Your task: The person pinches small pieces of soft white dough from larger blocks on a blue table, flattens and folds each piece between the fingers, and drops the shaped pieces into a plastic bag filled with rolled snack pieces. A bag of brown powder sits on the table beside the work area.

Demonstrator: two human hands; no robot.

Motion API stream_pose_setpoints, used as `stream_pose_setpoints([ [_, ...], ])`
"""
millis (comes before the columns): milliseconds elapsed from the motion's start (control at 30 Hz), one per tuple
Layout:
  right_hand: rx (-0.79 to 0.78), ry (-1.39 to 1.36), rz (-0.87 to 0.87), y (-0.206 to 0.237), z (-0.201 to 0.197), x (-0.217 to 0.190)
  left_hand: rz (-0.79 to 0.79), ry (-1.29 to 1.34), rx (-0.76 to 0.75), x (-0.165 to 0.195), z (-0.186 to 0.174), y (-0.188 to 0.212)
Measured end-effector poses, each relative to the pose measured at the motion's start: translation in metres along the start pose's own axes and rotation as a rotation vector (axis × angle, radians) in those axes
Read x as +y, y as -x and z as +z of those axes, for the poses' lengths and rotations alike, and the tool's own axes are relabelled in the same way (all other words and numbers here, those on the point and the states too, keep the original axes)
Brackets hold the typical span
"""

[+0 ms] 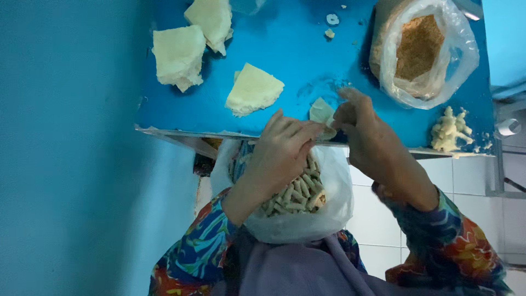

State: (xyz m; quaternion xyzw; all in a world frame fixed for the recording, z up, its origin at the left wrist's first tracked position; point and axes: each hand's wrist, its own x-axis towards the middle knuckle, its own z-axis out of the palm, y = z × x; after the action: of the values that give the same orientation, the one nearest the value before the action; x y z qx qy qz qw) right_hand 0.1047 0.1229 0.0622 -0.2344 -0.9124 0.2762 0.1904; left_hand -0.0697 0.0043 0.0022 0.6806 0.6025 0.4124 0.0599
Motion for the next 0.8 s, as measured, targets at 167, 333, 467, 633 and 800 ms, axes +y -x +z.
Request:
stream_pose_setpoints([
  [167, -0.004, -0.012, -0.003, 0.0, 0.009, 0.0, 0.063, -0.068, 0.039, -0.009, 0.013, -0.001],
  [333, -0.078, 0.05, 0.009, 0.0, 0.005, 0.001, 0.106, -0.11, 0.059, -0.02, 0.023, 0.002],
  [467, -0.074, 0.124, -0.241, 0.003, 0.002, 0.005, 0.211, -0.266, 0.127, -0.021, 0.023, 0.001],
  [633, -0.072, 0.313, -0.247, -0.007, 0.002, 0.015, 0.104, -0.292, 0.057, -0.016, 0.028, -0.017],
  [800, -0.224, 0.061, 0.082, -0.03, -0.005, 0.021, 0.115, -0.327, 0.014, -0.012, 0.027, -0.028],
])
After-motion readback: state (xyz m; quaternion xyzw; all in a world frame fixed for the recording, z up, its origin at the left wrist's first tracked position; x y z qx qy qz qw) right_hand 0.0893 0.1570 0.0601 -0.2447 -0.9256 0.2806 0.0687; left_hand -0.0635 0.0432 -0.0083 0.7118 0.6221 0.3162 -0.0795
